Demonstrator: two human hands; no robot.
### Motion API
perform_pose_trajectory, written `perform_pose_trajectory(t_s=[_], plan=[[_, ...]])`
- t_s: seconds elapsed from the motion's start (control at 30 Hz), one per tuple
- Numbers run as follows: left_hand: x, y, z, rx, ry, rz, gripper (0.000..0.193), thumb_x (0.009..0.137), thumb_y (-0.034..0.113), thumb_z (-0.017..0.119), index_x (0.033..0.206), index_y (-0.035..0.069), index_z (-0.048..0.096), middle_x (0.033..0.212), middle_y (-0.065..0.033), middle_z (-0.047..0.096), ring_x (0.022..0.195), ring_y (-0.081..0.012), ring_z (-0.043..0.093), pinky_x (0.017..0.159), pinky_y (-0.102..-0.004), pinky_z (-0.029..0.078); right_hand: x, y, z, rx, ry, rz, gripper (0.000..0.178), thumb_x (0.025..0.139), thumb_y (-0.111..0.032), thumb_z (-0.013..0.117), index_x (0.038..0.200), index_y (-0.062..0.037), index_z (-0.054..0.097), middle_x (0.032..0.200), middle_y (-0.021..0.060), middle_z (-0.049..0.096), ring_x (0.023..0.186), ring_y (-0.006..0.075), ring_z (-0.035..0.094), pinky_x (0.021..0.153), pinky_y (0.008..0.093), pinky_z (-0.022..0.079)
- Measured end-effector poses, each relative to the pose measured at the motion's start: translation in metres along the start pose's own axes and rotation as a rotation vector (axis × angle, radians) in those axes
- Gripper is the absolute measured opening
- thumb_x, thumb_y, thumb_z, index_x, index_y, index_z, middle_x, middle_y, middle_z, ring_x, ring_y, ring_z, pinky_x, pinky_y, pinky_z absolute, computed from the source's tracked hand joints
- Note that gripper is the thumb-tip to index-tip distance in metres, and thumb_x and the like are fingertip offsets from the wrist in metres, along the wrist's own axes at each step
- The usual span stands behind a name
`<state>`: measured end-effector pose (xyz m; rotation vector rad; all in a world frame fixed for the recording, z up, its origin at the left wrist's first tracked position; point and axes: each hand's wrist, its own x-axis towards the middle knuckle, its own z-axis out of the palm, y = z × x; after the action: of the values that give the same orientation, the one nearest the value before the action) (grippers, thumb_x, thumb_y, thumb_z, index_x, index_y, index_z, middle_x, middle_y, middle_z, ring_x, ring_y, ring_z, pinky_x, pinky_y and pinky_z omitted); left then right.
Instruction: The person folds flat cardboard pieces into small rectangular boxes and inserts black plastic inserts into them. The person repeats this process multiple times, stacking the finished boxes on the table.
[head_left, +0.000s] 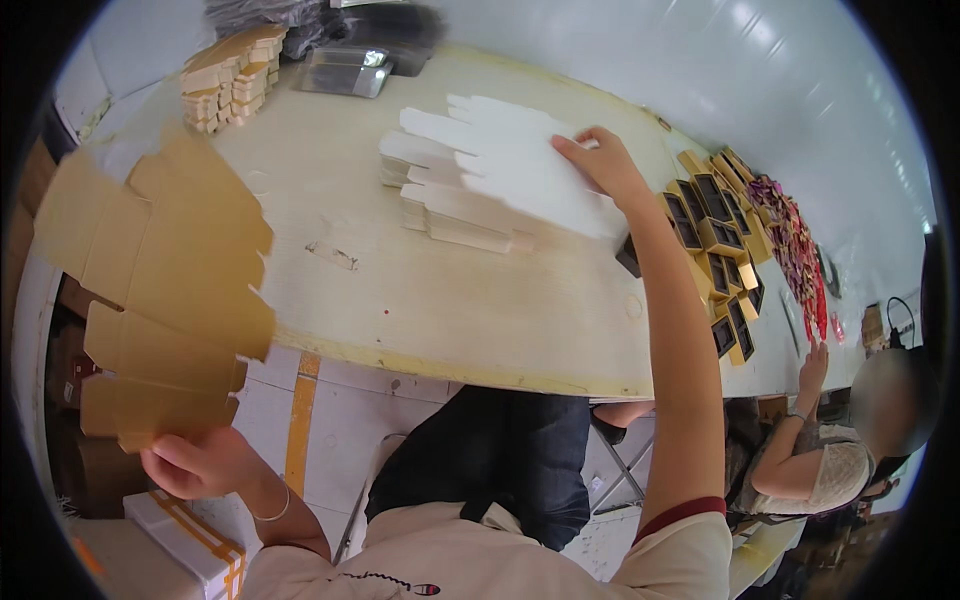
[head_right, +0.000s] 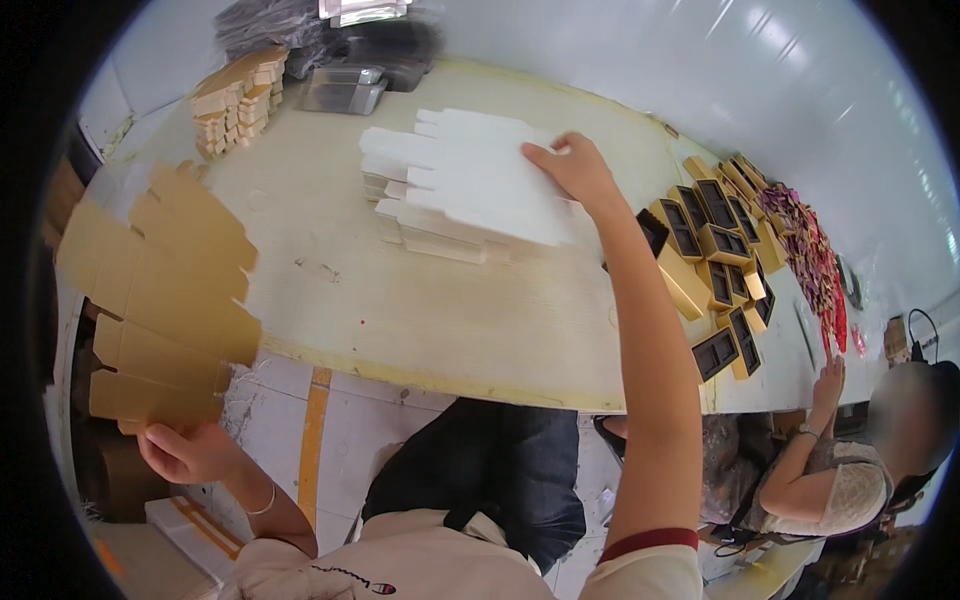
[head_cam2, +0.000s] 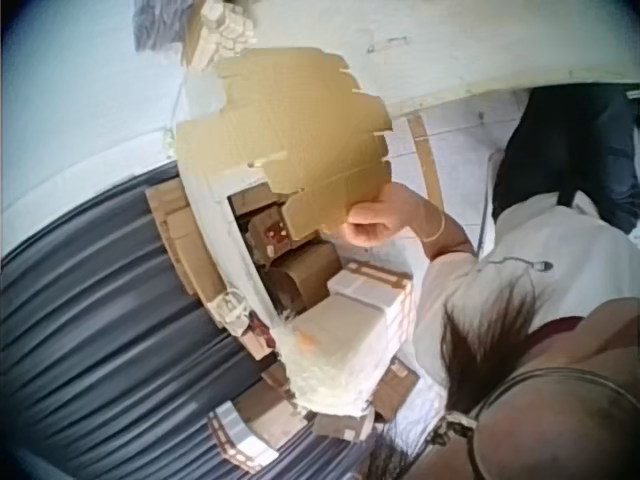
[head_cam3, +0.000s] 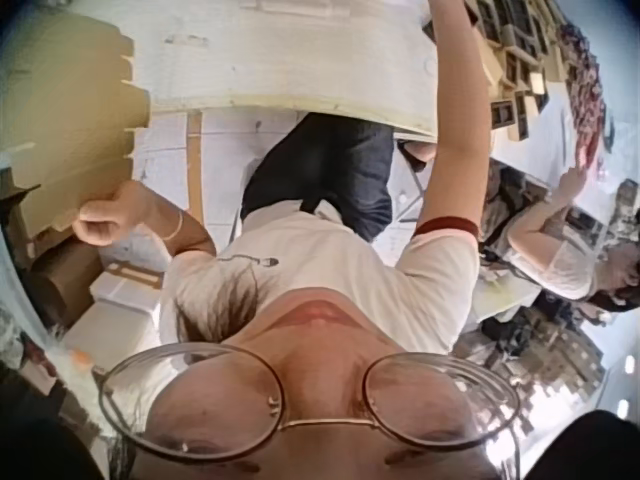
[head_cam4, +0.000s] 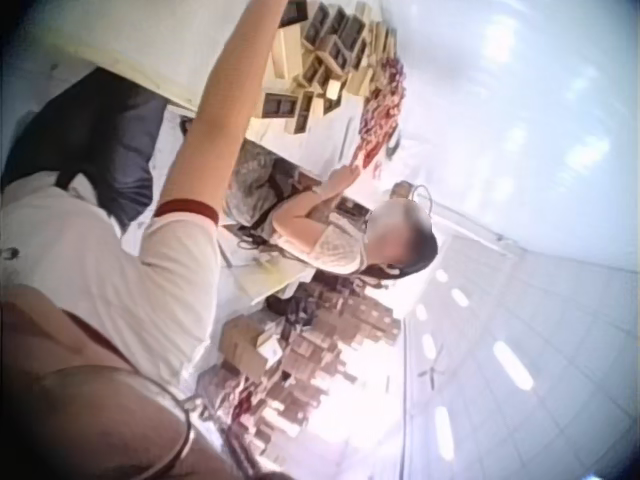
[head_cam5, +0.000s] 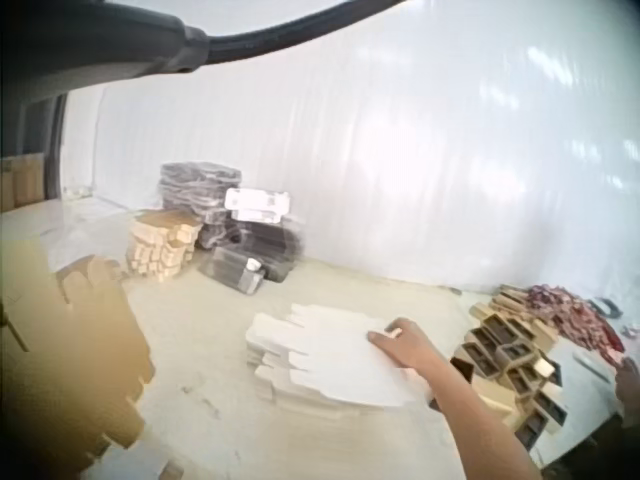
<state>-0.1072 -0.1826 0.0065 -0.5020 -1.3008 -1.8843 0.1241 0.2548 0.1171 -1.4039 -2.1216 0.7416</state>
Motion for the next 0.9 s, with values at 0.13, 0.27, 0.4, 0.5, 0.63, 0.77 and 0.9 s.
perform_pose_trajectory(t_s=[0.13, 0.27, 0.4, 0.5, 0.63, 0.77, 0.9], plan=[[-0.014, 0.071, 0.034, -0.105, -0.832, 0.498, 0.010, 0.079, 0.005, 0.063, 0.089, 0.004, 0.063, 0.095, -0.0110, 0.066, 0.080, -0.0273, 0.065, 0.062, -0.0327, 0.050, -0.021, 0.003, -0.006, -0.108, 0.296, -0.480, 0.046, 0.085, -0.026, 0.071, 0.118, 0.0034, 0.059, 0.123, 0.0219, 0.058, 0.113, 0.0312, 0.056, 0.094, 0.0368, 0.046], [-0.076, 0.122, 0.075, -0.306, -1.244, 0.622, 0.021, 0.075, 0.012, 0.073, 0.096, 0.007, 0.070, 0.094, -0.0050, 0.065, 0.081, -0.0177, 0.063, 0.061, -0.0223, 0.050, -0.132, 0.021, -0.054, 0.421, 0.406, -0.517, 0.025, 0.092, -0.013, 0.062, 0.112, 0.0015, 0.061, 0.109, 0.0099, 0.065, 0.100, 0.0157, 0.061, 0.088, 0.0282, 0.047], [-0.134, 0.134, 0.091, -0.417, -1.478, 0.574, 0.020, 0.073, 0.011, 0.073, 0.092, 0.005, 0.067, 0.087, -0.0063, 0.064, 0.078, -0.0202, 0.064, 0.057, -0.0268, 0.052, -0.253, 0.105, -0.044, 0.131, 0.525, -0.825, 0.037, 0.088, -0.024, 0.062, 0.112, 0.0045, 0.058, 0.107, 0.0203, 0.063, 0.098, 0.0320, 0.061, 0.086, 0.0428, 0.047], [-0.162, 0.133, 0.108, -0.379, -1.582, 0.526, 0.015, 0.075, 0.013, 0.071, 0.087, 0.006, 0.066, 0.086, -0.0052, 0.066, 0.074, -0.0207, 0.064, 0.059, -0.0306, 0.052, -0.286, 0.116, -0.009, -0.177, 0.201, -0.932, 0.048, 0.076, -0.033, 0.075, 0.107, 0.0012, 0.061, 0.102, 0.0158, 0.063, 0.093, 0.0360, 0.061, 0.083, 0.0448, 0.048], [-0.172, 0.123, 0.140, -0.311, -1.707, 0.218, 0.014, 0.080, 0.018, 0.066, 0.091, 0.011, 0.064, 0.083, -0.0043, 0.063, 0.075, -0.0233, 0.062, 0.061, -0.0370, 0.048, -0.278, 0.118, 0.029, 0.121, 0.182, -0.482, 0.026, 0.076, -0.005, 0.069, 0.101, -0.0013, 0.063, 0.094, 0.0147, 0.061, 0.087, 0.0334, 0.060, 0.075, 0.0430, 0.048], [-0.168, 0.124, 0.151, -0.113, -1.566, 0.445, 0.020, 0.076, 0.019, 0.070, 0.093, 0.010, 0.064, 0.097, -0.0043, 0.062, 0.088, -0.0232, 0.059, 0.071, -0.0356, 0.047, -0.257, 0.105, 0.033, 0.051, 0.198, -0.445, 0.024, 0.075, 0.001, 0.066, 0.098, -0.0042, 0.063, 0.098, 0.0134, 0.060, 0.090, 0.0314, 0.060, 0.076, 0.0405, 0.047], [-0.152, 0.110, 0.123, -0.110, -1.552, 0.634, 0.032, 0.070, 0.017, 0.075, 0.098, 0.007, 0.065, 0.103, -0.0034, 0.058, 0.092, -0.0246, 0.054, 0.077, -0.0361, 0.044, -0.257, 0.101, 0.030, -0.285, 0.307, -0.723, 0.027, 0.074, -0.001, 0.067, 0.100, -0.0025, 0.062, 0.105, 0.0124, 0.057, 0.095, 0.0273, 0.058, 0.081, 0.0372, 0.045]])
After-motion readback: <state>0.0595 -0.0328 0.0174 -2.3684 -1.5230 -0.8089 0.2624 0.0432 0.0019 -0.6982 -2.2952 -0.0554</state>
